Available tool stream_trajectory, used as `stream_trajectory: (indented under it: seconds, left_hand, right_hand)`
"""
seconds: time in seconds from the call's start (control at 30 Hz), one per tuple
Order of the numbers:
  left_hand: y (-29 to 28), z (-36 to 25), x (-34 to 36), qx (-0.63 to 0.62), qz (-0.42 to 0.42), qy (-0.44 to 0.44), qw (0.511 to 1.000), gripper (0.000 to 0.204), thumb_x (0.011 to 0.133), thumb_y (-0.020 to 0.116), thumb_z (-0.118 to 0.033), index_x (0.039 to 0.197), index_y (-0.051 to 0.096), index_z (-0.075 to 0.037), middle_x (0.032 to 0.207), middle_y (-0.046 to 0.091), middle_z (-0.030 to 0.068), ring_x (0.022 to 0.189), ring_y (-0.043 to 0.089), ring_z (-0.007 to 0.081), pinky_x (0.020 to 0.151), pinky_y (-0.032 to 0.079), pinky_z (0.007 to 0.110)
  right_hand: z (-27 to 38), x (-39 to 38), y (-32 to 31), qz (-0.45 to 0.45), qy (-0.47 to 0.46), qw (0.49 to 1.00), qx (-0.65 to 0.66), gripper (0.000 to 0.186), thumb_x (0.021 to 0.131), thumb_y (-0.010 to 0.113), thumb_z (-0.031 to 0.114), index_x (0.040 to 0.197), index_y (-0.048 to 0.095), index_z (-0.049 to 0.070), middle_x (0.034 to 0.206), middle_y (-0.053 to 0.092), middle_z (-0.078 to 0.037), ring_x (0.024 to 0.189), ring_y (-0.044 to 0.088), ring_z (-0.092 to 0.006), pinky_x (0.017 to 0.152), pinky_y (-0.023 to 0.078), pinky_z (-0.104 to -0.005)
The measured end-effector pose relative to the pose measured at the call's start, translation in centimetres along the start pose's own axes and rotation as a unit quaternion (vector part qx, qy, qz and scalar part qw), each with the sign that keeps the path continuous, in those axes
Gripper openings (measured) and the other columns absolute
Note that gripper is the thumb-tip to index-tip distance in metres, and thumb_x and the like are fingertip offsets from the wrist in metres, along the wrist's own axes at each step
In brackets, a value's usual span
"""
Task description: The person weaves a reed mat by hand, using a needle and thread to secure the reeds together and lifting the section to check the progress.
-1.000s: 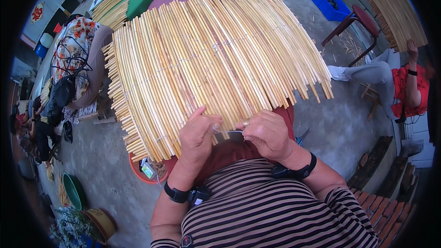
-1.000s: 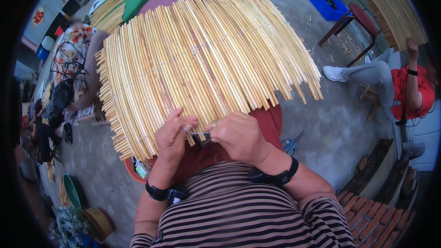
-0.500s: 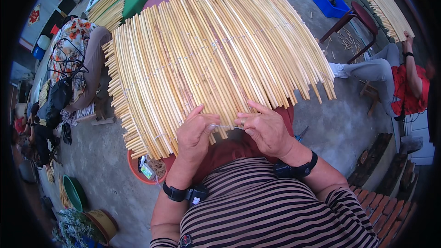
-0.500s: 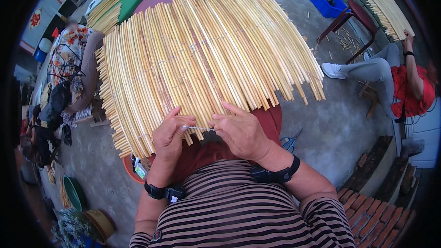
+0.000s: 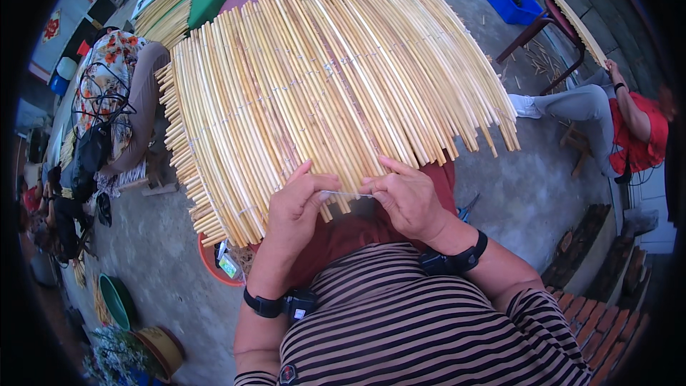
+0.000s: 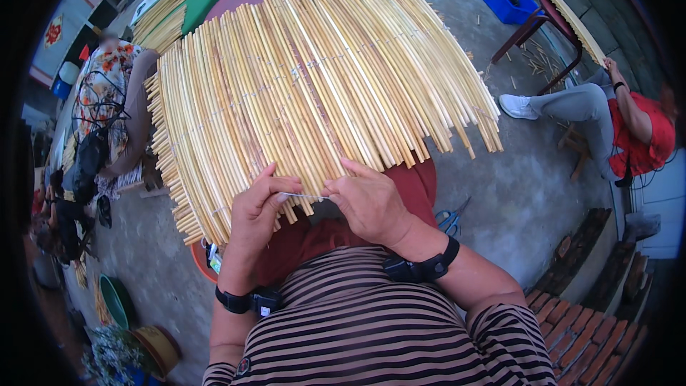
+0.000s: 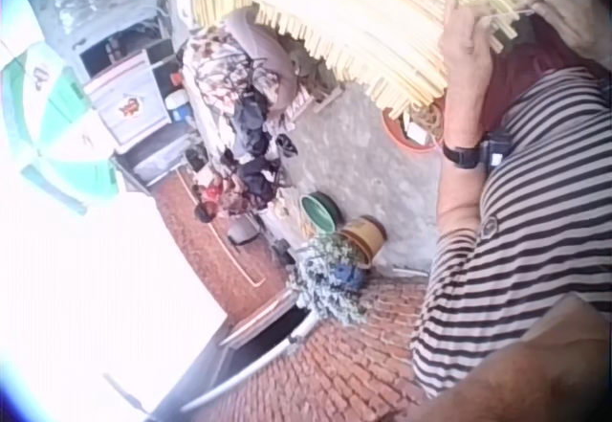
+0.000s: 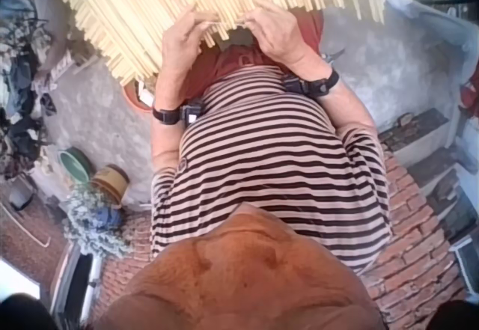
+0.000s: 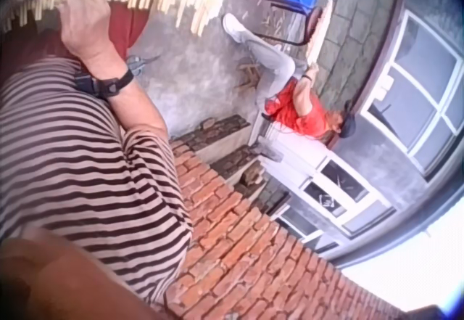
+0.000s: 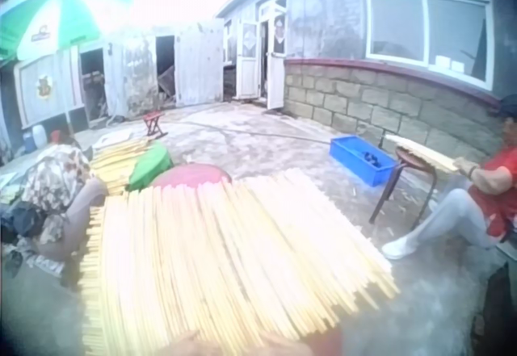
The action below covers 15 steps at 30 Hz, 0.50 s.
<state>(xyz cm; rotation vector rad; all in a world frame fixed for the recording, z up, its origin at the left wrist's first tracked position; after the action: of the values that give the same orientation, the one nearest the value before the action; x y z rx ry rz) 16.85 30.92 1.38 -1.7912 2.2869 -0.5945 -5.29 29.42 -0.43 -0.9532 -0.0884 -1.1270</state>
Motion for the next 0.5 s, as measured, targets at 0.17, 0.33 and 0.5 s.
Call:
stream_trajectory:
  seconds: [0.17, 0.33, 0.5]
  left_hand:
    - [-5.1, -1.3, 2.9, 0.019, -0.073, -0.006, 0.997, 0.033, 0.090, 0.061, -0.003, 0.123, 0.062, -0.004, 0.130, 0.061, 0.0147, 0.128, 0.053, 0.0296, 0.109, 0.039, 0.036]
    - [-3.5, -0.2, 8.2, 0.343, -0.058, 0.099, 0.932, 0.055, 0.091, 0.065, -0.035, 0.139, 0.051, -0.013, 0.152, 0.038, 0.0169, 0.145, 0.028, 0.0383, 0.116, 0.026, 0.049]
    - [1.8, 1.0, 10.2, 0.449, -0.014, 0.107, 0.887, 0.084, 0.084, 0.055, -0.065, 0.150, 0.038, -0.016, 0.160, 0.020, 0.0174, 0.150, 0.008, 0.0393, 0.114, 0.011, 0.066]
  right_hand:
    - [0.3, -0.2, -0.3, -0.006, -0.010, 1.000, 0.005, 0.009, 0.095, 0.057, 0.011, 0.092, 0.062, 0.003, 0.088, 0.074, -0.007, 0.090, 0.073, -0.0253, 0.100, 0.049, -0.0468]
    - [0.7, -0.5, -0.3, -0.004, -0.003, 1.000, -0.005, 0.011, 0.094, 0.057, 0.010, 0.092, 0.063, 0.003, 0.088, 0.074, -0.007, 0.090, 0.073, -0.0253, 0.100, 0.050, -0.0456]
    - [0.8, -0.4, -0.1, -0.005, -0.013, 1.000, -0.011, 0.011, 0.095, 0.056, 0.010, 0.092, 0.063, 0.002, 0.089, 0.073, -0.008, 0.091, 0.072, -0.0252, 0.100, 0.050, -0.0458]
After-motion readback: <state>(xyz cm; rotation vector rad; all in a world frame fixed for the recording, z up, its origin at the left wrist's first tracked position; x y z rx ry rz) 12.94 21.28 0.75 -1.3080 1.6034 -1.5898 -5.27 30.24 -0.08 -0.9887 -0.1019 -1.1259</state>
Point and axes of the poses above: each hand's wrist, its own x-axis towards the middle knuckle, its own y-axis out of the palm, z = x × y, the point moved 2 cm from there along x, towards the middle knuckle
